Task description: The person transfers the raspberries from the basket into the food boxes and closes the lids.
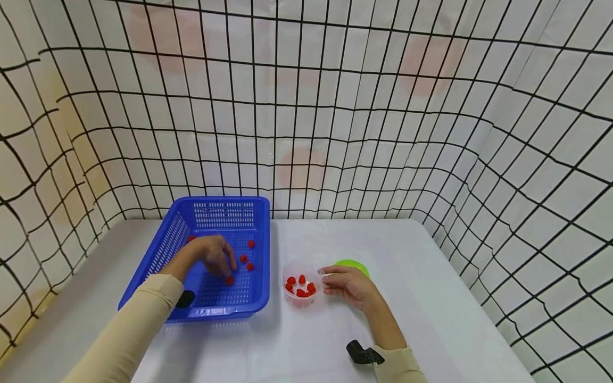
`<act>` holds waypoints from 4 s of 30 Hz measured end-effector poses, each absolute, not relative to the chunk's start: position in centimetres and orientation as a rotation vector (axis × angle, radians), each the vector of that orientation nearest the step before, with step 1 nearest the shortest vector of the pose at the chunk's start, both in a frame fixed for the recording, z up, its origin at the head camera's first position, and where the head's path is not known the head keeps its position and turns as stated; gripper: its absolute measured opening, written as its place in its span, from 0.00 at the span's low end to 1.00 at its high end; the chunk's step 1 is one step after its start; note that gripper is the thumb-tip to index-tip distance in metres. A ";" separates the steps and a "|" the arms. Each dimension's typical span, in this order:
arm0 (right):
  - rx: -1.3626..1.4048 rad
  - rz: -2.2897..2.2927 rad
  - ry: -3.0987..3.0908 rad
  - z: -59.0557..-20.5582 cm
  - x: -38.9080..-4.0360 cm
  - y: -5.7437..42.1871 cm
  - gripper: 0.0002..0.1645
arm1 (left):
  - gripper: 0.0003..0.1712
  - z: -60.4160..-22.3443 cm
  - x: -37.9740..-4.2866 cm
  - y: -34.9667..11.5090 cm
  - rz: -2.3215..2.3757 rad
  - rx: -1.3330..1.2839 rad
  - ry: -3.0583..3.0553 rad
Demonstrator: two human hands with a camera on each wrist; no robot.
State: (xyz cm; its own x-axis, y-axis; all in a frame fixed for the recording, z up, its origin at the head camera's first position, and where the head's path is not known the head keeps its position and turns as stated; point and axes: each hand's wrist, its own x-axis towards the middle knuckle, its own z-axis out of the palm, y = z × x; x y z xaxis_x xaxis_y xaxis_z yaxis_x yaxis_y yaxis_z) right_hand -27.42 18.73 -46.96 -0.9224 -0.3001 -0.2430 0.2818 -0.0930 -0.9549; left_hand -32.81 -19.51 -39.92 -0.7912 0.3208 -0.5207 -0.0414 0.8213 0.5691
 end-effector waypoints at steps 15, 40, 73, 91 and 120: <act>0.009 -2.066 1.816 -47.0 -27.4 18.7 0.23 | 0.05 -40.9 -32.7 -19.0 0.764 0.200 2.363; 0.038 -2.062 1.824 -46.9 -27.5 18.6 0.23 | 0.09 -36.6 -32.4 -18.2 1.000 0.410 2.334; 0.031 -2.042 1.840 -46.9 -27.5 18.4 0.24 | 0.08 -35.9 -29.4 -7.3 1.199 0.511 2.322; 0.006 -2.038 1.850 -47.0 -27.6 18.5 0.24 | 0.09 -34.9 -29.7 -8.0 1.249 0.383 2.366; 0.006 -2.044 1.848 -46.8 -27.4 18.6 0.24 | 0.17 -39.1 -33.6 -17.5 1.268 -0.074 2.371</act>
State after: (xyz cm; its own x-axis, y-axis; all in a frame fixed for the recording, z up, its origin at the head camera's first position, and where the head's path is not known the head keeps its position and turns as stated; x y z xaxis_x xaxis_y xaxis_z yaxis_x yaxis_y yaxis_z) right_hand -27.43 18.64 -46.82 -0.9264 -0.2766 -0.2556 0.2822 -0.0601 -0.9575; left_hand -33.58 -17.49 -39.09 -0.8983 0.1599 -0.4092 -0.2516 0.5763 0.7775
